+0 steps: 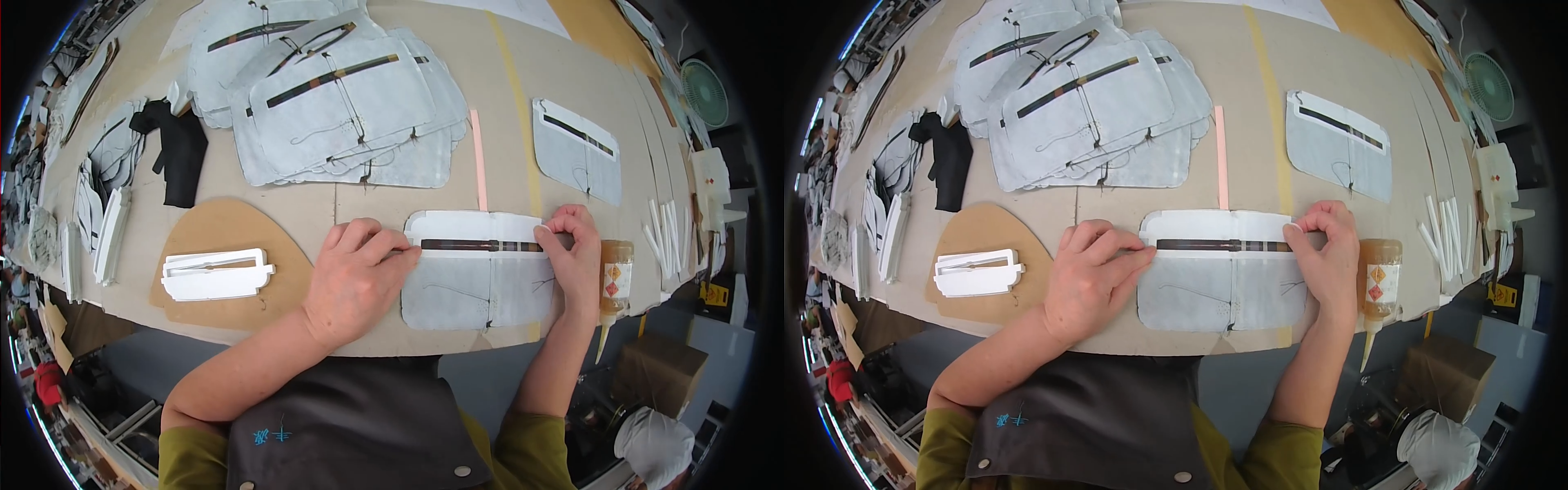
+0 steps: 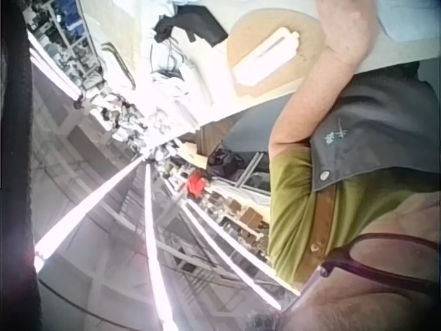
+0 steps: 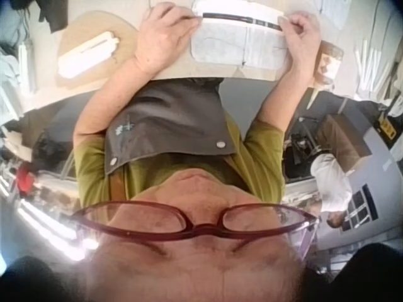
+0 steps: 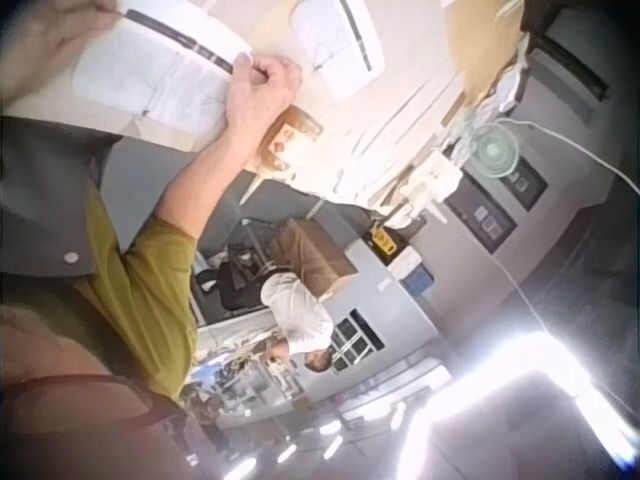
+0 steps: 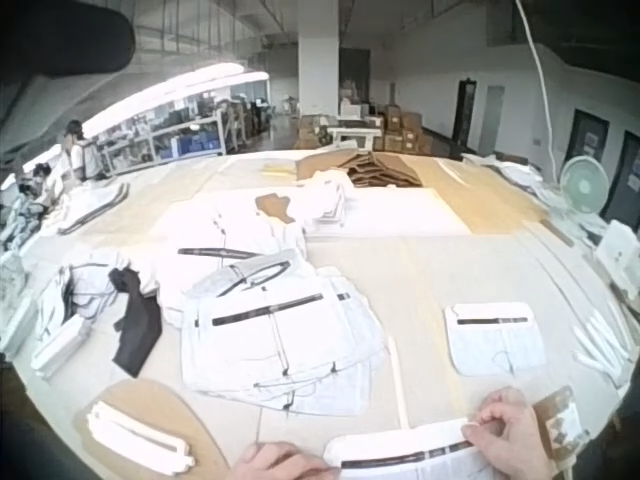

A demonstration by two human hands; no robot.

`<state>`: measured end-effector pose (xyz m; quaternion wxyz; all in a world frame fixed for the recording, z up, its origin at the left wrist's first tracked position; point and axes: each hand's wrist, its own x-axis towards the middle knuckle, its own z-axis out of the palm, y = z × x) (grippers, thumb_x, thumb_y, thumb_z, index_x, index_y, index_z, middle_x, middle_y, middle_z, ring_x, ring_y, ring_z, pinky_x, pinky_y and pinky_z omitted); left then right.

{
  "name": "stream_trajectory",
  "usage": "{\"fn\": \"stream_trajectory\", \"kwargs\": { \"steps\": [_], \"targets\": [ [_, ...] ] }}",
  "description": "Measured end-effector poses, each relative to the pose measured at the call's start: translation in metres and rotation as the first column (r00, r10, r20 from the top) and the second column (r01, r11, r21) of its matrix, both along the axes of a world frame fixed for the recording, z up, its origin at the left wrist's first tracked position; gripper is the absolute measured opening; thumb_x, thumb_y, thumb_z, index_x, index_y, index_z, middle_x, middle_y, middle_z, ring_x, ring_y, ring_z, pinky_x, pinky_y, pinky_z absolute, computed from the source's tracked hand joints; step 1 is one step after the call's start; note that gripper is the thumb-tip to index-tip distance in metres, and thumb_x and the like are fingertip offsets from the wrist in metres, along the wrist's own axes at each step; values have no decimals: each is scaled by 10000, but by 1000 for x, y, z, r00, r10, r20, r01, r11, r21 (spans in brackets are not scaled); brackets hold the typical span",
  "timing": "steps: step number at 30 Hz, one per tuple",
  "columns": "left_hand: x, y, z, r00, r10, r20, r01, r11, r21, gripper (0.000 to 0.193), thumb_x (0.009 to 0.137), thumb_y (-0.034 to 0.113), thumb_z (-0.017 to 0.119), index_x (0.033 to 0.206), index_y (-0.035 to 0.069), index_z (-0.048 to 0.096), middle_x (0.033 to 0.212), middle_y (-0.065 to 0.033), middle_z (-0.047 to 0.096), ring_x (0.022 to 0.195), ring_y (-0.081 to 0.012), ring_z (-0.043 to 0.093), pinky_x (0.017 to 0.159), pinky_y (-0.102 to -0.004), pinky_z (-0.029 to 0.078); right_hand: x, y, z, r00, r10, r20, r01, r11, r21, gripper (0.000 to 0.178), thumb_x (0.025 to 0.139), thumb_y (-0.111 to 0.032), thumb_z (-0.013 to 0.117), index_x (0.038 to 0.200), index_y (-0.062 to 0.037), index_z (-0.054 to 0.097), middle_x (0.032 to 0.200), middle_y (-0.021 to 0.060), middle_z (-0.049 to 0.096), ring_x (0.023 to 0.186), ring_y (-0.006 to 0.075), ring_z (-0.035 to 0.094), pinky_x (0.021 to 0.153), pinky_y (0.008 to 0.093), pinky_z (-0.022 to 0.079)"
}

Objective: Applying adhesive to fabric components and aligning pieces for the assembly of small bags or pouches.

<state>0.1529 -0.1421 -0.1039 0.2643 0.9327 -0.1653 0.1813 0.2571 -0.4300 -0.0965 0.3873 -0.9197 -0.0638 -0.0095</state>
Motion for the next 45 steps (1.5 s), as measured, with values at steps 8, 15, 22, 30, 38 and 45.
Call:
{"fn": "stream_trajectory", "kwargs": {
  "steps": [8, 15, 22, 30, 38, 45],
  "targets": [
    [4, 10, 14, 995, 49, -84, -55, 996, -68, 233, 727, 15, 735, 947, 65, 678, 1022, -43, 647, 943, -272, 556, 811, -385, 417, 1, 0, 2, 1000, -7, -20, 8, 1000, 16, 124, 727, -51, 732, 745, 10, 626, 945, 71, 578, 939, 229, 571, 847, 318, 445],
    [8, 0, 9, 988, -69, -136, 41, 980, -197, 389, 799, -81, 576, 1162, 56, 601, 1030, -82, 645, 1018, -296, 559, 896, -401, 403, 1, 2, 2, 1000, 2, -2, -2, 1000, 24, 130, 727, -64, 735, 745, 10, 628, 939, 70, 576, 943, 227, 565, 851, 317, 439],
    [5, 2, 8, 977, -44, -208, 41, 999, -20, 419, 818, -81, 540, 1205, 72, 585, 1054, -62, 652, 1056, -279, 559, 974, -432, 339, 0, -3, -1, 1000, -9, 16, 9, 1000, 18, 122, 722, -66, 736, 742, 6, 640, 944, 76, 586, 946, 238, 569, 849, 325, 445],
    [20, 0, 31, 961, -63, -269, 73, 997, 26, 361, 822, -36, 593, 1171, 54, 599, 1114, -75, 656, 1076, -274, 560, 961, -435, 388, 0, -1, -2, 998, 11, 59, -13, 999, 31, 100, 711, -72, 740, 727, 0, 674, 946, 102, 617, 958, 275, 579, 852, 365, 462],
    [39, -46, 17, 929, -339, -149, 337, 941, -39, 467, 732, -35, 589, 1197, 5, 614, 1225, -86, 608, 1078, -284, 562, 921, -386, 480, 0, 0, 1, 999, 25, 39, -25, 1000, 9, 99, 718, -79, 742, 722, -9, 672, 944, 95, 619, 988, 279, 565, 873, 372, 450],
    [40, -54, -2, 967, -233, -99, 232, 972, -21, 428, 732, -50, 568, 1151, -2, 638, 1186, -73, 628, 1049, -285, 573, 917, -373, 487, 0, 1, -2, 999, 16, 39, -15, 1000, -11, 116, 718, -92, 748, 725, -14, 662, 957, 89, 610, 985, 288, 562, 873, 380, 450]
  ]
}}
